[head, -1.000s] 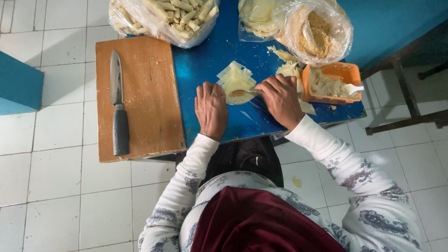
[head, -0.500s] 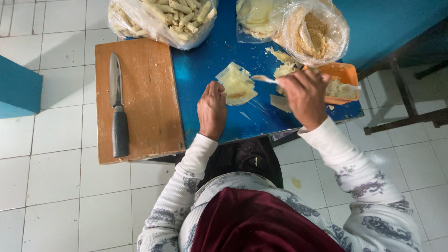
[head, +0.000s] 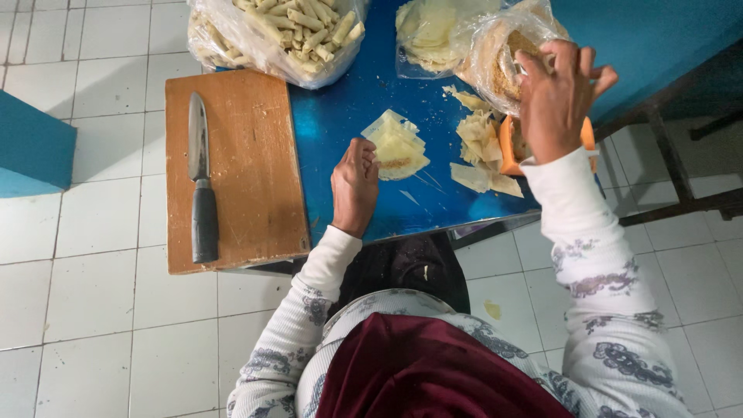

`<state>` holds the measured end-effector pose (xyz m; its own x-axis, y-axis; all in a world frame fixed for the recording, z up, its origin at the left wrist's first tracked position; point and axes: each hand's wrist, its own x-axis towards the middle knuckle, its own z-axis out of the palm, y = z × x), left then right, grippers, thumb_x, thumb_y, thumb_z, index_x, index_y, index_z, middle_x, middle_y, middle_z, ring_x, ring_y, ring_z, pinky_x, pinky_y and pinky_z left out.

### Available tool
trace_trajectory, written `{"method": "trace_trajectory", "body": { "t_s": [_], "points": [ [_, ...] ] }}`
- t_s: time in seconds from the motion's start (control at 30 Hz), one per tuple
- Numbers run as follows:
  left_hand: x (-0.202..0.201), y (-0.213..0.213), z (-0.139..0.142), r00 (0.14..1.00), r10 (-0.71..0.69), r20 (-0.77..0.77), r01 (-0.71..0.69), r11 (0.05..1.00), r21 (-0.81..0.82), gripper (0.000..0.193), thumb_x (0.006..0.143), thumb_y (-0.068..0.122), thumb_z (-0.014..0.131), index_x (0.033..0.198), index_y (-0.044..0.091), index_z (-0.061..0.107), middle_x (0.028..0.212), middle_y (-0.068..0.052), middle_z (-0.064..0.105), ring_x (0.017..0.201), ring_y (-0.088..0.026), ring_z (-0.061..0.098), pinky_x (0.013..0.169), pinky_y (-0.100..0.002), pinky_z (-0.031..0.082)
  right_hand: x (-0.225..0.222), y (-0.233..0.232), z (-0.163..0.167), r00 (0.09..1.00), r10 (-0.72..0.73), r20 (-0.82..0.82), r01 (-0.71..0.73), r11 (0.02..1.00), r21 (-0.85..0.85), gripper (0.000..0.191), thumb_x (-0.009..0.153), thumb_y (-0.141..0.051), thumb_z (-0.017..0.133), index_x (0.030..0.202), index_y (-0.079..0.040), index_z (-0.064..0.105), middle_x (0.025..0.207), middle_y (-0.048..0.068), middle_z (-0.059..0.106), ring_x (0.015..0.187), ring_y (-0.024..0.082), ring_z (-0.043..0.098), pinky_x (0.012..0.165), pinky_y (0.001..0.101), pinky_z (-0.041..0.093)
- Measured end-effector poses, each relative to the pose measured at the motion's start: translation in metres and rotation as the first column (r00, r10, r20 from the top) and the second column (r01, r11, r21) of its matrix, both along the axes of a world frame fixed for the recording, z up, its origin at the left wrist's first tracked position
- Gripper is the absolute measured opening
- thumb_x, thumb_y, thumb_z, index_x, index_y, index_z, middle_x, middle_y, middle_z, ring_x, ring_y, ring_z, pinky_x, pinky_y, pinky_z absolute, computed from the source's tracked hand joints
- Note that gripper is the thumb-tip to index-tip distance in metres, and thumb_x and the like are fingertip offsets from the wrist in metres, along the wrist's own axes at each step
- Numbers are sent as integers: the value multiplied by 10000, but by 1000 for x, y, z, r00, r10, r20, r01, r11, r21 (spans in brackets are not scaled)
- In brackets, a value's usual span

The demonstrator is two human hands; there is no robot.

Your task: The person sits at a small blue table and folds thin pastry sheets by hand, dips the folded pieces into a paste in an orange container using a spoon, and places the finished rolled pieces onto a pile beside a bag of completed snacks. A knife rests on a cutting board nearby.

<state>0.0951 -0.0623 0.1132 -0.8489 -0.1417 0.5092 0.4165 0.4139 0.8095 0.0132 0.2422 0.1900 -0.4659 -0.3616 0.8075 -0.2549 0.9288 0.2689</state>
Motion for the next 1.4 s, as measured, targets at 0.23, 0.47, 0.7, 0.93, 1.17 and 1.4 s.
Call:
{"method": "trace_trajectory", "body": {
  "t_s": [0.23, 0.47, 0.7, 0.93, 1.17, 1.4],
  "points": [
    [1, -1, -3, 998, -20, 61, 20, 1000, 13, 273, 855, -79, 714, 1073, 18, 581, 874, -116, 660, 726, -203, 678, 672, -322, 547, 69, -81, -40, 727, 402, 557, -119, 873, -474, 146, 937, -90, 762, 1082, -95, 759, 937, 90, 686, 902, 281, 664, 784, 395, 507],
    [0, -1, -4, 999, -19, 38, 19, 1000, 5, 283, 857, -81, 709, 1083, 28, 578, 891, -121, 662, 757, -215, 686, 694, -328, 556, 70, -89, -57, 722, 442, 532, -159, 854, -495, 236, 826, -73, 826, 1043, -73, 733, 930, 103, 699, 887, 313, 666, 793, 414, 520],
    [-3, 0, -5, 998, -49, 37, 48, 999, 16, 287, 856, -96, 689, 1090, 25, 574, 896, -120, 667, 760, -218, 696, 706, -332, 562, 75, -96, -59, 607, 583, 541, -104, 733, -673, 324, 857, 24, 767, 1164, -63, 712, 1100, 116, 720, 917, 262, 727, 808, 355, 564],
    [-6, 2, 0, 996, -68, 52, 68, 998, 8, 301, 843, -88, 697, 1096, 20, 574, 891, -122, 660, 756, -214, 694, 687, -334, 553, 80, -104, -58, 710, 516, 479, -282, 832, -478, 389, 869, 64, 711, 1231, -79, 718, 1211, 100, 728, 1114, 320, 650, 967, 423, 498],
    [-5, 1, 0, 996, -67, 64, 66, 998, 8, 296, 847, -91, 694, 1094, 22, 576, 897, -122, 662, 743, -213, 685, 683, -334, 547, 83, -104, -61, 749, 468, 469, -251, 856, -452, 403, 871, 42, 727, 1251, -92, 707, 1199, 61, 724, 1096, 295, 633, 971, 426, 485],
    [-6, 1, -3, 995, -63, 77, 62, 998, 16, 264, 877, -93, 677, 1092, 26, 580, 874, -117, 658, 720, -210, 679, 683, -330, 553, 84, -102, -55, 804, 391, 448, -197, 886, -421, 341, 886, -16, 755, 1219, -82, 720, 1105, 101, 689, 1027, 324, 590, 898, 434, 456]
  ]
}}
